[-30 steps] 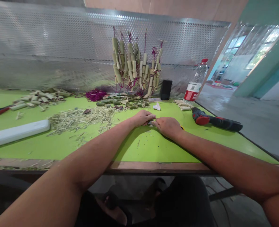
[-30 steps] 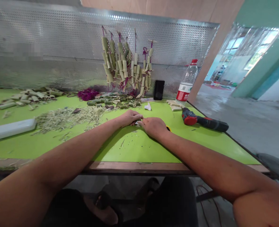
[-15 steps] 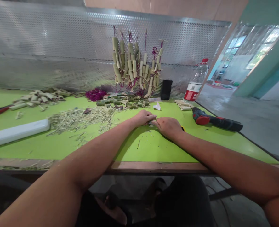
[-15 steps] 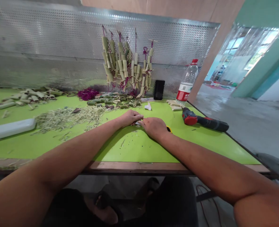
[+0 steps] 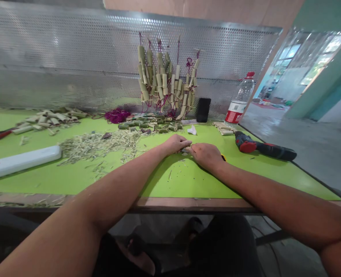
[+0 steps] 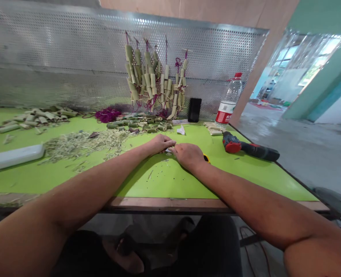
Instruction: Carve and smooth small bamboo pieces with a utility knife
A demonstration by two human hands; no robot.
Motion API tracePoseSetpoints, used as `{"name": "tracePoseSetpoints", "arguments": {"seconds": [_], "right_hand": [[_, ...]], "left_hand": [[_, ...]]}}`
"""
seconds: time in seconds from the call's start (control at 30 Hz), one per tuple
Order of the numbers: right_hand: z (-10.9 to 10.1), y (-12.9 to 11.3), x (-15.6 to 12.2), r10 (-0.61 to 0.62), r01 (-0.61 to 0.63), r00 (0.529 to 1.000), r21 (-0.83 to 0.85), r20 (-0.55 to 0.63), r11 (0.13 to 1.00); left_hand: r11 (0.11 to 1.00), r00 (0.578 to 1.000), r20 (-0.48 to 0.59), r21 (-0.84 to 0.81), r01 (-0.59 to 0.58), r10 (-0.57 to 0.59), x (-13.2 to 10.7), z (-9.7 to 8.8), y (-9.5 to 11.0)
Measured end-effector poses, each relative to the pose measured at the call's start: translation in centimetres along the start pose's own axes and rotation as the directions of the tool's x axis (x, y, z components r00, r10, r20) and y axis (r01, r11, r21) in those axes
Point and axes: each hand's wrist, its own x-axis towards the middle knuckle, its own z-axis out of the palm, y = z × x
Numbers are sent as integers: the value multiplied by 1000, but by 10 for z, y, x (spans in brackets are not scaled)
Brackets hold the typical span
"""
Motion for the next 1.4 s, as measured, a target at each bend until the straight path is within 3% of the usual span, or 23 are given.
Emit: {"name": "tracePoseSetpoints", "arguments": {"seconds": [0.27,0.5,0.73,0.9,1.03,1.13,1.4], "right_hand": [[-1,-4,0,-94,93,989,21,118,995],[1,1,-1,36,-36,999,-1,-9,999],[1,1,3,-5,5,999,2,41,1000],[1,-3,0,-94,94,990,9,104,996],[0,-2,-2,-8,8,1000,14,7,1000],[0,0,-1,46,-46,999,8,-4,999],[0,2,4,-15,15,998,-4,65,1000]], "left_hand": [[999,999,-29,-45,21,-22,4,2,-5],[1000,1000,-9,-13,12,-13,4,1,-6],[1000,1000,-2,-12,-19,19,4,1,-5],[999,999,-25,-39,20,-21,5,2,-5],[999,1000,-11,-25,25,-25,4,1,-4],[1000,1000,-9,-6,23,-23,5,1,-3],[999,999,-31,-21,38,-38,1,0,-1]]}}
